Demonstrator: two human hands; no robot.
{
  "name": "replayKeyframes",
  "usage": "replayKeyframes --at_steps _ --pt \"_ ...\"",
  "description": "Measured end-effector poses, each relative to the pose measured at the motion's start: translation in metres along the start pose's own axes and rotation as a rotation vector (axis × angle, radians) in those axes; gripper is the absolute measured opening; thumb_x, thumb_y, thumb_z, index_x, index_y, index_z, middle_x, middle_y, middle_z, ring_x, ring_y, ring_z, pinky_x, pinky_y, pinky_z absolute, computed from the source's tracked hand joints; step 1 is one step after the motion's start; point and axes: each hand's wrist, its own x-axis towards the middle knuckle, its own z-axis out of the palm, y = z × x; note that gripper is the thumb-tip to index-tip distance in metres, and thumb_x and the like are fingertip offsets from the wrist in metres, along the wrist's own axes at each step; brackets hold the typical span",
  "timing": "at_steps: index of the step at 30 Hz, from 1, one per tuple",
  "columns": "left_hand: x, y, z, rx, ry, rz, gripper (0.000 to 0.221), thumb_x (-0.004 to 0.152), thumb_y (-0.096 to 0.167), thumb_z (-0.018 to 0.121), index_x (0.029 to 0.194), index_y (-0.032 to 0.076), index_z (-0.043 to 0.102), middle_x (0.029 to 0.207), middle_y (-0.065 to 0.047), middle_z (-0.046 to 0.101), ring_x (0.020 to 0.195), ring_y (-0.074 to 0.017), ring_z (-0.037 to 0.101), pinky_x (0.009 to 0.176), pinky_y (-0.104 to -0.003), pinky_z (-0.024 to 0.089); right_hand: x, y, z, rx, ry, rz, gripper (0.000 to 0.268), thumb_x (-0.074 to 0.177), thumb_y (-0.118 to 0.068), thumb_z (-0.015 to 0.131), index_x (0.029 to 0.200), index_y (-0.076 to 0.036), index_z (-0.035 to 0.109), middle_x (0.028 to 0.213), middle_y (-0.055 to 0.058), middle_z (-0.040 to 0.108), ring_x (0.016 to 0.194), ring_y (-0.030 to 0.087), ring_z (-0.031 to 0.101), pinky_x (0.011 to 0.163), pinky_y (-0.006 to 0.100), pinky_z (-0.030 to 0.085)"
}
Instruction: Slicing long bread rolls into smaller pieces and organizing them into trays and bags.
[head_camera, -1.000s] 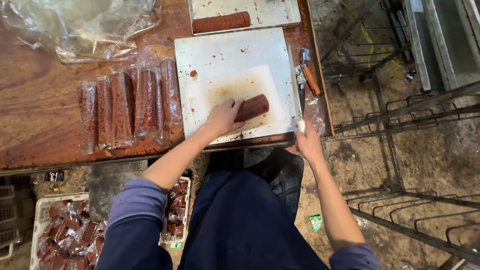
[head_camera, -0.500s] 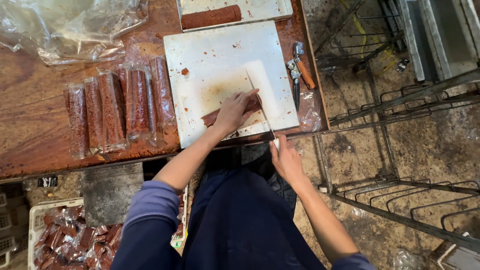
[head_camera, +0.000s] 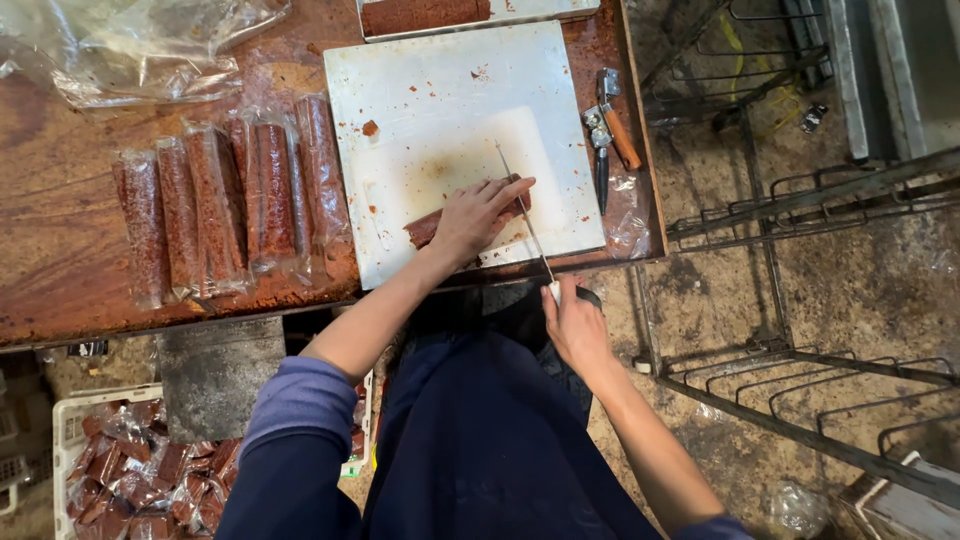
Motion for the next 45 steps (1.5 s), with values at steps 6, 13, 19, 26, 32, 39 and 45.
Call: replayKeyframes --at_steps 6,13,19,26,32,39,45 --pt "0.007 -0.011 -0.002 -0.074 0.0 0.023 0.076 0.096 0.029 0.069 0.159 0.041 0.028 0.121 0.001 0.06 0.118 -0.025 0.062 0.086 -0.042 0.058 0.022 -0.016 0.0 0.003 -0.089 0.03 0.04 0.107 -0.049 0.032 0.129 -0.018 0.044 0.086 0.031 0.072 0.093 0.054 0.071 0.084 0.063 0.055" --pt "0.006 -0.017 0.017 -0.033 0.111 0.058 0.074 0.092 0.028 0.07 0.157 0.034 0.036 0.115 0.0 0.062 0.113 -0.0235 0.065 0.086 -0.038 0.058 0.122 -0.06 -0.007 0.075 -0.03 -0.074 0.037 0.109 -0.045 0.033 0.117 -0.011 0.044 0.089 0.035 0.069 0.093 0.057 0.07 0.082 0.063 0.055" --pt "0.012 -0.023 -0.008 -0.155 -0.002 -0.018 0.065 0.098 0.031 0.065 0.157 0.034 0.036 0.109 -0.005 0.064 0.097 -0.0324 0.069 0.078 -0.046 0.058 0.04 -0.04 -0.013 0.043 -0.167 0.07 0.044 0.108 -0.049 0.034 0.125 -0.01 0.044 0.097 0.035 0.069 0.103 0.056 0.068 0.088 0.064 0.054" --pt "0.008 -0.023 0.0 -0.162 0.005 0.006 0.068 0.097 0.034 0.067 0.157 0.034 0.035 0.112 -0.006 0.065 0.097 -0.0353 0.07 0.082 -0.049 0.06 0.024 -0.008 0.014 0.004 -0.21 0.132 0.047 0.106 -0.052 0.033 0.126 -0.011 0.045 0.101 0.035 0.07 0.105 0.056 0.068 0.091 0.065 0.053" --pt "-0.007 -0.023 -0.021 -0.199 -0.03 0.061 0.068 0.091 0.032 0.073 0.151 0.028 0.042 0.116 -0.006 0.062 0.103 -0.0376 0.068 0.084 -0.047 0.059 -0.005 -0.022 -0.02 0.018 -0.204 0.145 0.045 0.105 -0.052 0.037 0.123 -0.012 0.049 0.101 0.033 0.072 0.108 0.053 0.068 0.093 0.061 0.053" --pt "-0.013 -0.022 -0.01 -0.138 0.072 0.081 0.069 0.092 0.031 0.072 0.153 0.031 0.039 0.113 -0.002 0.059 0.109 -0.0312 0.063 0.082 -0.043 0.059 -0.033 -0.059 -0.058 0.046 -0.202 0.206 0.043 0.105 -0.049 0.039 0.125 -0.013 0.052 0.101 0.035 0.071 0.109 0.055 0.067 0.095 0.061 0.052" --pt "-0.016 -0.022 -0.005 -0.125 0.106 0.078 0.066 0.092 0.031 0.07 0.152 0.033 0.042 0.117 0.001 0.061 0.117 -0.0262 0.06 0.08 -0.041 0.06 -0.03 -0.057 -0.05 0.023 -0.213 0.183 0.044 0.105 -0.052 0.038 0.124 -0.015 0.052 0.098 0.034 0.071 0.107 0.055 0.067 0.093 0.061 0.052"
